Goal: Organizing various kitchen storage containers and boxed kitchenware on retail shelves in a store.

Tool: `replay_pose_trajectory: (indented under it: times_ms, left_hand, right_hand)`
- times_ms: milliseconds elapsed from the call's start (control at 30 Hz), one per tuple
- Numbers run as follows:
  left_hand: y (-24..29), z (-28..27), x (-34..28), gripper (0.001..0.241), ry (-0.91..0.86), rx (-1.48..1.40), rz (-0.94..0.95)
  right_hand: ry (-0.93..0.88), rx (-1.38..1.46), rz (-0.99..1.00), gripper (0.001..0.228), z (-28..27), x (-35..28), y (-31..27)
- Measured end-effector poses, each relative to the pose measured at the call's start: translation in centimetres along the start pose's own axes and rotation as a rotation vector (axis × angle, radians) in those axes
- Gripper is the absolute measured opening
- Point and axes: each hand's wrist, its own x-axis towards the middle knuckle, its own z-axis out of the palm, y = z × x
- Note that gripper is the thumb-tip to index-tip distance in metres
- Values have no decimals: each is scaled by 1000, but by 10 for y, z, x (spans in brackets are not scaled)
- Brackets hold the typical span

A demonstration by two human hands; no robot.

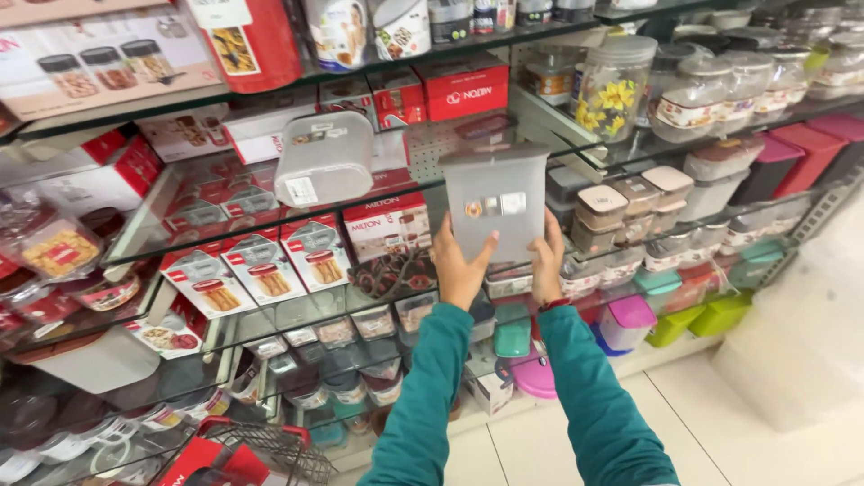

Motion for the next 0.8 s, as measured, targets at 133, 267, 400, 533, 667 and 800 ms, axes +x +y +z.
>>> replay_pose_trajectory:
  times_ms: [133,267,400,533,667,800]
  left_hand:
    - [-2,10,-36,96,-65,57,-111]
    - [-34,31,-54,99,-85,16,-96]
    - [-72,64,-47,92,-136,40,-73]
    - [-116,103,-21,91,-138,80,-52]
    - [-155,139,16,86,-114,160,-91]
    - [-181,176,52,81,-178,281,-333]
  right_hand:
    - [183,-220,-68,63,-22,-35,21]
    - [130,-566,-214,74,-51,-45,45]
    - [62,-719,-218,78,-77,-23,74]
    - [6,-599,-63,68,-100,24,114]
    - [-59,-882,-161,74,-115,76,146]
    - [-144,-699,-102,77,-117,122,153]
